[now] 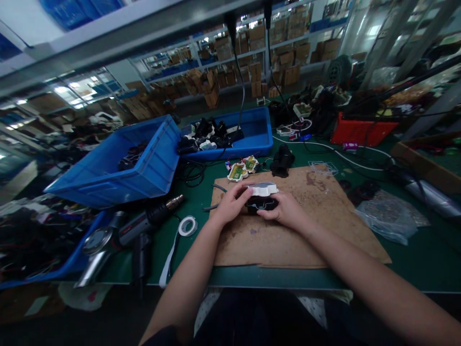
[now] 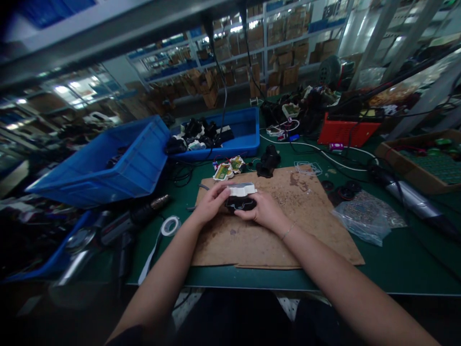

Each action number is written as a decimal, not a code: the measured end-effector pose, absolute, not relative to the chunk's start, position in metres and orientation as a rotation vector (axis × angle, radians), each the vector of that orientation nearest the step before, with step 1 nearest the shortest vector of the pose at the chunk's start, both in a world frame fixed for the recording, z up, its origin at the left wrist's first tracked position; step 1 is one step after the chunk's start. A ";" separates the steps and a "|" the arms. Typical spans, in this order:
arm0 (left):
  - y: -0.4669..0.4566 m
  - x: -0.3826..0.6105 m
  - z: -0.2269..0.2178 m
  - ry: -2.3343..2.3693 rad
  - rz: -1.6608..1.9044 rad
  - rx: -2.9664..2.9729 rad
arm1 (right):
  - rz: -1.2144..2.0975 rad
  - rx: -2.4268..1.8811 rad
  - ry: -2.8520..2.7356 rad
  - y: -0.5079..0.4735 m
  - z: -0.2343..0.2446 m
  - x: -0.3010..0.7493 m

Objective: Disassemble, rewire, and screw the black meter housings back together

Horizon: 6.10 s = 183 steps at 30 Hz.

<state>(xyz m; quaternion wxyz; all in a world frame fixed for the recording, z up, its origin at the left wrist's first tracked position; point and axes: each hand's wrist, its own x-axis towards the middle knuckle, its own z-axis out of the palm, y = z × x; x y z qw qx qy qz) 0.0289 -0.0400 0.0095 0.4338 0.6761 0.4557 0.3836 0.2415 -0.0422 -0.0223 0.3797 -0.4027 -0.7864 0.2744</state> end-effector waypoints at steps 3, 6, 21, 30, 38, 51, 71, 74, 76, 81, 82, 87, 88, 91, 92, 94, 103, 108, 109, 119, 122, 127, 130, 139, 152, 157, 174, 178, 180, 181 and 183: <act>-0.033 0.030 -0.002 1.181 1.025 1.532 | 0.695 -1.033 -1.995 -0.042 -0.025 0.242; -0.029 0.028 -0.010 1.224 1.051 1.481 | 0.674 -1.055 -1.943 -0.041 -0.030 0.242; -0.030 0.025 -0.016 1.211 1.052 1.561 | 0.660 -0.947 -1.989 -0.035 -0.030 0.240; -0.053 0.021 -0.002 1.423 1.164 1.592 | 0.656 -0.964 -1.981 -0.035 -0.032 0.239; -0.112 0.049 0.020 1.744 1.031 2.093 | 0.651 -0.940 -1.996 -0.036 -0.029 0.239; -0.107 0.080 0.025 1.946 0.787 2.048 | 0.630 -0.911 -2.007 -0.038 -0.030 0.239; -0.113 0.059 0.014 1.843 0.940 1.968 | 0.582 -0.900 -2.033 -0.042 -0.027 0.240; -0.119 0.064 0.018 1.917 0.897 2.048 | 0.577 -0.895 -2.025 -0.042 -0.027 0.239; -0.120 0.067 0.021 1.951 0.842 2.095 | 0.577 -0.893 -2.022 -0.043 -0.026 0.239; -0.111 0.071 0.027 1.931 0.784 2.096 | 0.563 -0.889 -2.033 -0.043 -0.026 0.239; -0.108 0.069 0.026 1.894 0.808 2.076 | 0.563 -0.889 -2.035 -0.043 -0.026 0.239; -0.091 0.059 0.011 1.637 0.897 1.932 | 0.573 -0.933 -2.017 -0.042 -0.025 0.240; -0.089 0.058 0.008 1.596 0.905 1.906 | 0.570 -0.941 -2.013 -0.042 -0.025 0.240; -0.090 0.053 0.003 1.538 0.914 1.890 | 0.565 -0.931 -2.023 -0.044 -0.025 0.241; -0.091 0.051 0.004 1.530 0.899 1.910 | 0.563 -0.922 -2.027 -0.044 -0.025 0.241; -0.092 0.045 0.010 1.510 0.867 1.972 | 0.566 -0.910 -2.037 -0.045 -0.026 0.242; -0.078 0.005 0.028 1.522 1.020 1.778 | 0.581 -0.946 -2.039 -0.044 -0.031 0.244; -0.055 0.004 0.022 1.128 0.990 1.662 | 0.587 -0.950 -2.044 -0.043 -0.032 0.244; -0.050 0.006 0.022 1.087 0.966 1.658 | 0.581 -0.946 -2.046 -0.043 -0.032 0.244; -0.029 0.013 0.025 1.038 0.747 1.795 | 0.570 -0.936 -2.048 -0.044 -0.028 0.243; -0.025 0.014 0.027 1.077 0.695 1.889 | 0.562 -0.930 -2.050 -0.044 -0.029 0.244; -0.017 0.020 0.023 1.232 0.667 2.023 | 0.568 -0.918 -2.046 -0.044 -0.028 0.244; -0.017 0.024 0.021 1.298 0.683 2.067 | 0.577 -0.933 -2.052 -0.045 -0.026 0.244; -0.032 0.031 0.019 1.583 0.747 2.177 | 0.574 -0.926 -2.055 -0.042 -0.033 0.246; -0.046 0.019 0.022 1.188 0.846 1.739 | 0.540 -0.920 -2.064 -0.046 -0.030 0.245; -0.049 0.031 0.010 1.183 0.934 1.627 | 0.554 -0.928 -2.066 -0.046 -0.029 0.245; -0.043 0.025 -0.011 1.053 1.040 1.419 | 0.613 -1.116 -1.955 -0.051 -0.023 0.240; -0.040 0.028 -0.013 1.083 1.060 1.447 | 0.663 -1.141 -1.936 -0.054 -0.019 0.239; -0.039 0.028 -0.013 1.071 1.056 1.459 | 0.653 -1.174 -1.922 -0.056 -0.017 0.238; -0.039 0.029 -0.013 1.059 1.050 1.461 | 0.641 -1.186 -1.914 -0.057 -0.017 0.238; -0.039 0.029 -0.013 1.049 1.033 1.458 | 0.618 -1.202 -1.893 -0.059 -0.016 0.238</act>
